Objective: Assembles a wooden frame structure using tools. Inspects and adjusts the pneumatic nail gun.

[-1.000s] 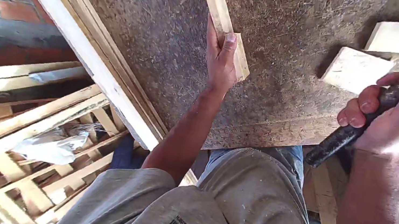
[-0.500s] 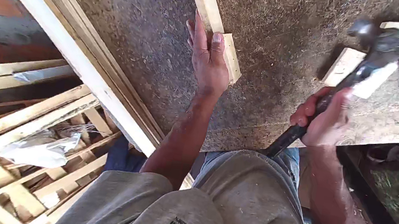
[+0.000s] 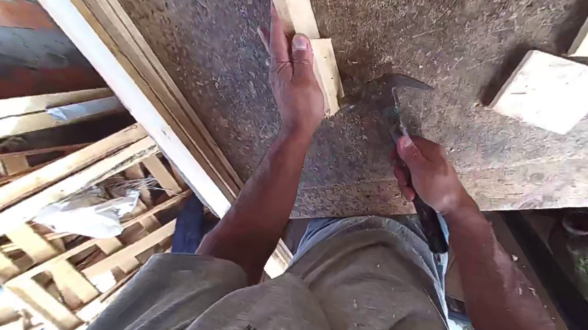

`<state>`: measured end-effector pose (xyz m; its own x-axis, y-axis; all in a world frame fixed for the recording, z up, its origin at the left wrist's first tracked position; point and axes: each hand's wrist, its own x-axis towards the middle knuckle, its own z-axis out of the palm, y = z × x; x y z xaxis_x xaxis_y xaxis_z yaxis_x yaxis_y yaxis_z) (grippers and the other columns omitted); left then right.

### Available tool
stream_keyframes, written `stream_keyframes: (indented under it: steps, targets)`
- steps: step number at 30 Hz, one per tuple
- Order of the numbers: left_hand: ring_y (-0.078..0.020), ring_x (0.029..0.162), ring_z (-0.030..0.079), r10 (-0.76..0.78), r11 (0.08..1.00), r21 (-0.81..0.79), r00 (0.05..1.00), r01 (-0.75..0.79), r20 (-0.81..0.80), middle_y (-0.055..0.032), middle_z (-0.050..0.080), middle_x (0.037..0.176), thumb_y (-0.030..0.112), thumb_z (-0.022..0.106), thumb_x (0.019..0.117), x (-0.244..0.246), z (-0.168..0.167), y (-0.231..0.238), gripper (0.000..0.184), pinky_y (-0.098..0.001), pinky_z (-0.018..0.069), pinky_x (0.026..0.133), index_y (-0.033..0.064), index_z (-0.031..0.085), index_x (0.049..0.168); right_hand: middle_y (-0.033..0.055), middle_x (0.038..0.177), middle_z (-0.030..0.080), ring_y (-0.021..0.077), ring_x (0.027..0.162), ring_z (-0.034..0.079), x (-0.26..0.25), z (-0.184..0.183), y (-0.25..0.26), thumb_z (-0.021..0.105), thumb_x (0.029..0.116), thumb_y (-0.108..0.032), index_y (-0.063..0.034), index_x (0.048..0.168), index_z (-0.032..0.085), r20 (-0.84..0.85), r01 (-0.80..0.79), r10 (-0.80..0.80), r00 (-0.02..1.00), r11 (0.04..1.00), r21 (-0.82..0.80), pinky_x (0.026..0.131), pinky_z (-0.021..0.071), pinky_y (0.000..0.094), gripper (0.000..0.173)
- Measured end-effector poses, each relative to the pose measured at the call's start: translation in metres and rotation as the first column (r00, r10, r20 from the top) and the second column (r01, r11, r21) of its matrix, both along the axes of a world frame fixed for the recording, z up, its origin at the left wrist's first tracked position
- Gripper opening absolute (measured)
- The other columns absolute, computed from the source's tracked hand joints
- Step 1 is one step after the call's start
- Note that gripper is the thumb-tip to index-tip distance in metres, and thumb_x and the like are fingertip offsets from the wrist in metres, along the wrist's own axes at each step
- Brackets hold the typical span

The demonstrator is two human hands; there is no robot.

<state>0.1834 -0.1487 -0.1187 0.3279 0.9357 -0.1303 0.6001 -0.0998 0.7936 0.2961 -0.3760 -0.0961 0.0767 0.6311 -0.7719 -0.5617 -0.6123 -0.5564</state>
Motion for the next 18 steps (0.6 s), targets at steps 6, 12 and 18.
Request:
stream_keyframes:
  steps: [6,12,18]
  targets:
    - [-0.0245,0.156,0.026,0.015,1.000,-0.006,0.994,-0.015,0.109,-0.0204,0.028,0.167,0.030,0.036,0.1091,-0.003,-0.001,-0.001,0.062,-0.0362,0.0224,0.128,0.0006,0.024,0.162,-0.0038,0.056,0.048,0.0128,0.039,0.050,0.063,0.013,-0.006,0.005,0.1084,-0.056,-0.0159,0.098,0.051,0.189,0.564,-0.589,0.786,0.808,0.171,0.038,0.0525,0.0343,0.062]
    - [-0.0229,0.156,0.027,-0.010,1.000,-0.029,0.998,0.012,0.069,-0.0221,0.022,0.168,0.034,0.032,0.1105,-0.010,0.004,0.005,0.064,-0.0331,0.0257,0.127,0.0029,0.017,0.164,0.0004,0.059,0.055,0.0125,0.041,0.053,0.012,-0.001,0.004,0.029,0.1104,-0.049,-0.0095,0.101,0.060,0.083,-0.014,0.015,0.996,1.000,-0.021,0.039,0.0513,0.0291,0.051]
    - [-0.0176,0.153,0.032,-0.007,0.999,-0.051,0.992,0.014,0.127,-0.0183,0.026,0.168,0.034,0.034,0.1103,-0.008,0.001,0.002,0.064,-0.0318,0.0293,0.125,0.0031,0.018,0.164,-0.0019,0.059,0.052,0.0139,0.038,0.051,0.074,0.035,-0.003,0.019,0.1110,-0.049,-0.0138,0.103,0.056,0.441,0.328,-0.343,0.829,0.938,0.111,0.035,0.0515,0.0344,0.052]
